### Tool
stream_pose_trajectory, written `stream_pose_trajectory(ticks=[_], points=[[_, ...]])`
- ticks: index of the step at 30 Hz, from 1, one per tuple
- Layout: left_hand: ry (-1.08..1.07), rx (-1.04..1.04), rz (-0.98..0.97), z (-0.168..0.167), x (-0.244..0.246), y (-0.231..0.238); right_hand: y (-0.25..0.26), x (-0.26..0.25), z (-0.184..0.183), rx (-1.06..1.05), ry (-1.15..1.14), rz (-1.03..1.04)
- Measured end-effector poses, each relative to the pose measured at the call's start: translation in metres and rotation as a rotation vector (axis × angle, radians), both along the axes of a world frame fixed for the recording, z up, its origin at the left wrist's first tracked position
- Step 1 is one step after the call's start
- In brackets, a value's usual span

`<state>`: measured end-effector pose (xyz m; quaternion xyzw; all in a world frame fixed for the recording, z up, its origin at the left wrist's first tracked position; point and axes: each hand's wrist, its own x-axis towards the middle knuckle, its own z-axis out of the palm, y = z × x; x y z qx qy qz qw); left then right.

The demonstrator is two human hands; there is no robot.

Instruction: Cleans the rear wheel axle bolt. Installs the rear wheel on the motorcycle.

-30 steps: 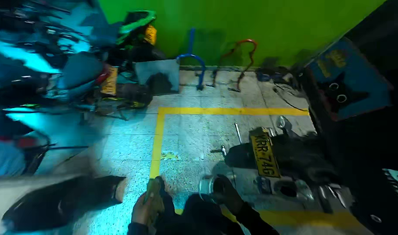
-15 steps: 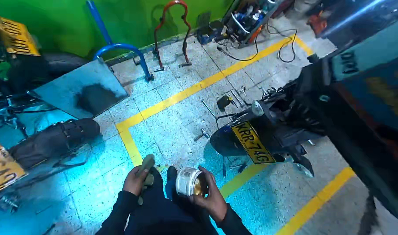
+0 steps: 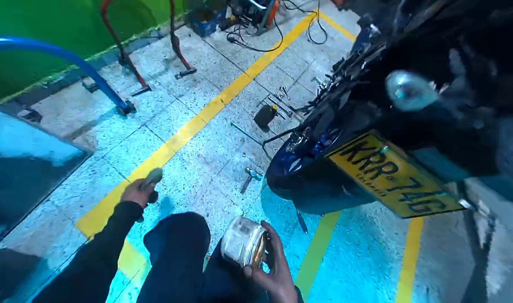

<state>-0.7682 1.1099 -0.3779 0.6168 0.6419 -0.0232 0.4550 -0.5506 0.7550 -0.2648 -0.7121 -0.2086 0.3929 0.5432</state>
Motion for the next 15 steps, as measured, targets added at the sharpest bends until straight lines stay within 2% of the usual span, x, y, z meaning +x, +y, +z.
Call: stream_pose_trajectory(ticks=[4, 9, 11, 15], points=[[-0.081, 0.084, 0.009, -0.098, 0.015, 0.013, -0.007, 0.003, -0.095, 0.193, -0.1, -0.119], [-0.149, 0.029, 0.068, -0.189, 0.032, 0.0, -0.008, 0.017, -0.195, 0.313, -0.099, -0.215], [-0.094, 0.004, 0.072, -0.216, 0.047, 0.0, -0.005, 0.026, -0.208, 0.248, -0.053, -0.217], [-0.014, -0.031, 0.036, -0.262, 0.102, 0.025, -0.005, 0.065, -0.204, -0.003, -0.12, -0.128]])
